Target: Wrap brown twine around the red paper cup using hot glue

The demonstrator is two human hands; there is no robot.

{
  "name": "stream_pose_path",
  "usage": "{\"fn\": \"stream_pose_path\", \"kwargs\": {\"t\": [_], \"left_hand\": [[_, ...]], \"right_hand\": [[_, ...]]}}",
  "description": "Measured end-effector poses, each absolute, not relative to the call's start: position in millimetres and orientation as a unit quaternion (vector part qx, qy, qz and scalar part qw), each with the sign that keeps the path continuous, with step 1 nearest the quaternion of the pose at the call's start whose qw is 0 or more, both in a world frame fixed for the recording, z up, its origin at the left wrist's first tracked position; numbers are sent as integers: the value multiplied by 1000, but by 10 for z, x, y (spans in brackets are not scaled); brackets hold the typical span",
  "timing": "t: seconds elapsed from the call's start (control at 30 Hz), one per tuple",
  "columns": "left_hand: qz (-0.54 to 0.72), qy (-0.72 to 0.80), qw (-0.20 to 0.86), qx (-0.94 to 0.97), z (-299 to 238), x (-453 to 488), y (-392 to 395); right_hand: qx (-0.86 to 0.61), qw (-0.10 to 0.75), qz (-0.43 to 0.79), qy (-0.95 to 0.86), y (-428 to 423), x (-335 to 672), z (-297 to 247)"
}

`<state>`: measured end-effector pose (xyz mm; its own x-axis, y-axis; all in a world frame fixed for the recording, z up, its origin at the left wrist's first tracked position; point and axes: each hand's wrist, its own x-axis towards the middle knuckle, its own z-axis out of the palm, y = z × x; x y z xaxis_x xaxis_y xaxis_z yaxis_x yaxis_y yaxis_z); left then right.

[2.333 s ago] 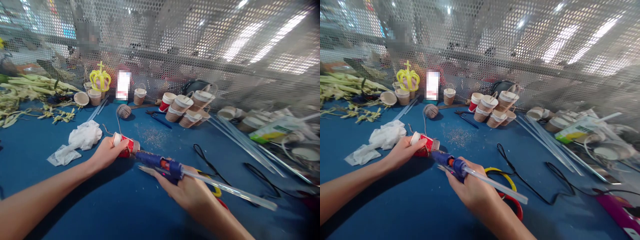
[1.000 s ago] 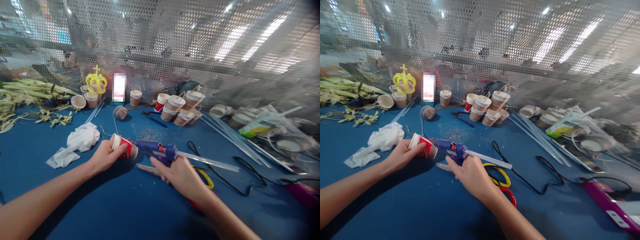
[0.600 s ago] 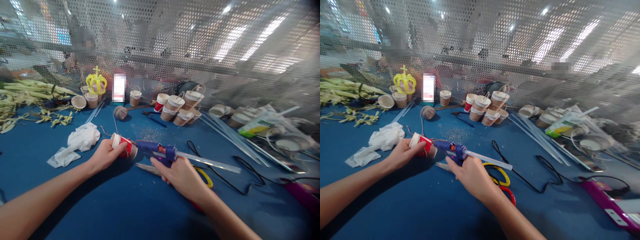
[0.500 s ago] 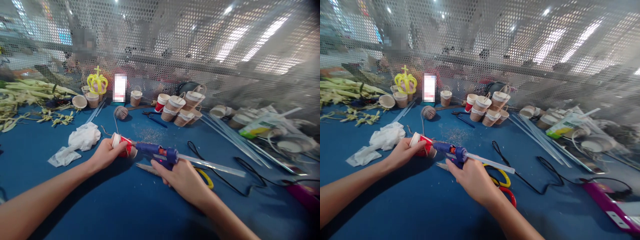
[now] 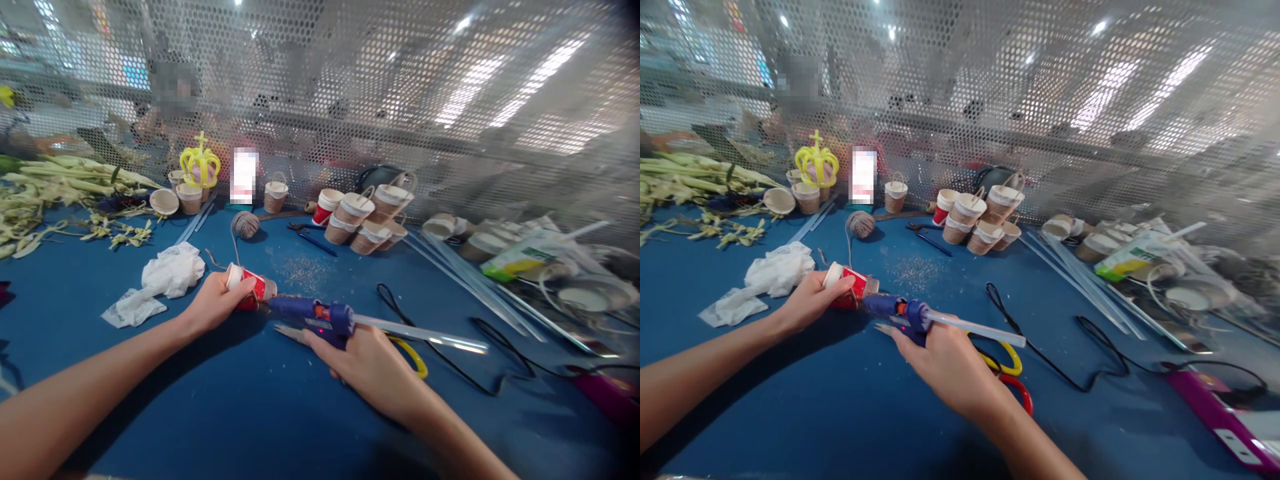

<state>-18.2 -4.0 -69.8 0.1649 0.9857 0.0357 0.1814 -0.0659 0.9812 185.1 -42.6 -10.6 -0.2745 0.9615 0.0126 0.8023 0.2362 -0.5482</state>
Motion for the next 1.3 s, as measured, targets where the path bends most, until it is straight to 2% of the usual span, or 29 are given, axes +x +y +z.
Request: {"fn": "stream_pose_path", "kwargs": {"t": [0.13,0.23,0.37,0.53,0.67,1.0,1.3], "left_hand": [[430,490,462,601,-686,-177,-54],[439,511,401,620,-655,-175,-78],[451,509,333,653,-587,-181,-114],[451,489,274,695,-535,-201,-128],[436,484,220,726,-475,-205,-128],[378,472,135,785,-283,-199,-132],[415,260,4,872,-311,-102,-223]], "right_hand": [[-610,181,322,-702,-413,1878,-56],[-574,228,410,-671,-354,1945,2],[-555,333,413,-641,-172,2060,33],[-578,373,451,-569,174,2087,-22],[-598,356,437,-570,437,2016,-149],[-669,216,405,-584,761,1933,-456],[-673,192,345,-625,768,1988,-597]]}}
